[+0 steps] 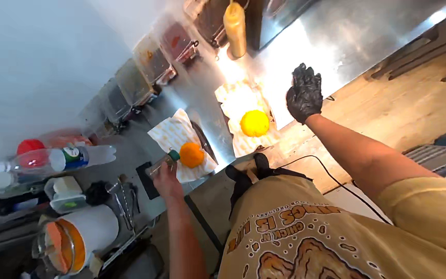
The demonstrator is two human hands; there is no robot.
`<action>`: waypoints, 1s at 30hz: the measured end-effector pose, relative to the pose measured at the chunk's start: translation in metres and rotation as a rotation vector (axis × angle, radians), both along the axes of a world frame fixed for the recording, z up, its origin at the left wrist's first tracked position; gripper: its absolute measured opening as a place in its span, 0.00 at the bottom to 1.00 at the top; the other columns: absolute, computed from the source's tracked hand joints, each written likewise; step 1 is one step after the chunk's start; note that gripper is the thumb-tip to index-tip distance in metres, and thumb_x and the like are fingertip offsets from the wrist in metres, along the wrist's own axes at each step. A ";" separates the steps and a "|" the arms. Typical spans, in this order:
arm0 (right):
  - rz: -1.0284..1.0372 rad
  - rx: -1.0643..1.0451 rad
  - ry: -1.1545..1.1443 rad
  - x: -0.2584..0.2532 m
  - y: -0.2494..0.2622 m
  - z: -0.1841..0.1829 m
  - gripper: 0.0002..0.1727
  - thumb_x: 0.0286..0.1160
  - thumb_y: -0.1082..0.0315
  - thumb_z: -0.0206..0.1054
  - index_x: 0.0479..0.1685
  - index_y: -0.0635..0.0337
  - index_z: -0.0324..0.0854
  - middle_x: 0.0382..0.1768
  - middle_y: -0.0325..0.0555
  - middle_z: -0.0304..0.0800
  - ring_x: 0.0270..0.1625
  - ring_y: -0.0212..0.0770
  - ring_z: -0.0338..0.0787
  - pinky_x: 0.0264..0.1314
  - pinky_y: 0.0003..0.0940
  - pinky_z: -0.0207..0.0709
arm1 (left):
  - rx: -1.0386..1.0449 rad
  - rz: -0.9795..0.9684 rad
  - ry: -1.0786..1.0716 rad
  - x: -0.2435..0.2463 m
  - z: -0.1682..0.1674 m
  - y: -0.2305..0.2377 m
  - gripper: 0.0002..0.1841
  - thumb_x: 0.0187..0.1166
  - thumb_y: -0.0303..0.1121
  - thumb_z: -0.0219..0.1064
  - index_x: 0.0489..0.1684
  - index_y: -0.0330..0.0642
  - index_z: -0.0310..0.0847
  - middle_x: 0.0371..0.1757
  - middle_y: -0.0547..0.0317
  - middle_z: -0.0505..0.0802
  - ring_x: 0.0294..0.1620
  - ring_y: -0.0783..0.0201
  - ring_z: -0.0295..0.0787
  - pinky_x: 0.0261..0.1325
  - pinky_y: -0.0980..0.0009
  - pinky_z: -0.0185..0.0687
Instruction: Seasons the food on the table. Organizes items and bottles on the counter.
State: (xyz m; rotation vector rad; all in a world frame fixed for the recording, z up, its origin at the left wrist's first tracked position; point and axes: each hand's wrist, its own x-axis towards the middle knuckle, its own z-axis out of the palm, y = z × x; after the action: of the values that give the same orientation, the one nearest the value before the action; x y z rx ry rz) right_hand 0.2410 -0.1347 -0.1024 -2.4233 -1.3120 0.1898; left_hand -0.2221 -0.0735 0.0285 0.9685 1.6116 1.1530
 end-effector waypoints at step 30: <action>-0.004 -0.038 0.035 0.016 0.010 -0.012 0.34 0.86 0.56 0.40 0.94 0.51 0.55 0.94 0.42 0.54 0.96 0.47 0.49 0.96 0.58 0.36 | 0.326 -0.898 0.476 0.226 -0.016 0.018 0.25 0.80 0.44 0.71 0.66 0.33 0.80 0.54 0.50 0.94 0.53 0.66 0.93 0.60 0.65 0.89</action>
State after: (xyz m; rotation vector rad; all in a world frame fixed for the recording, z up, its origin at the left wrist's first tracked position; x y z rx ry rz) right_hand 0.2571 -0.1249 -0.1147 -2.4425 -1.3001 0.2577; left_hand 0.0035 -0.0560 0.0123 2.0239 1.0822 0.5645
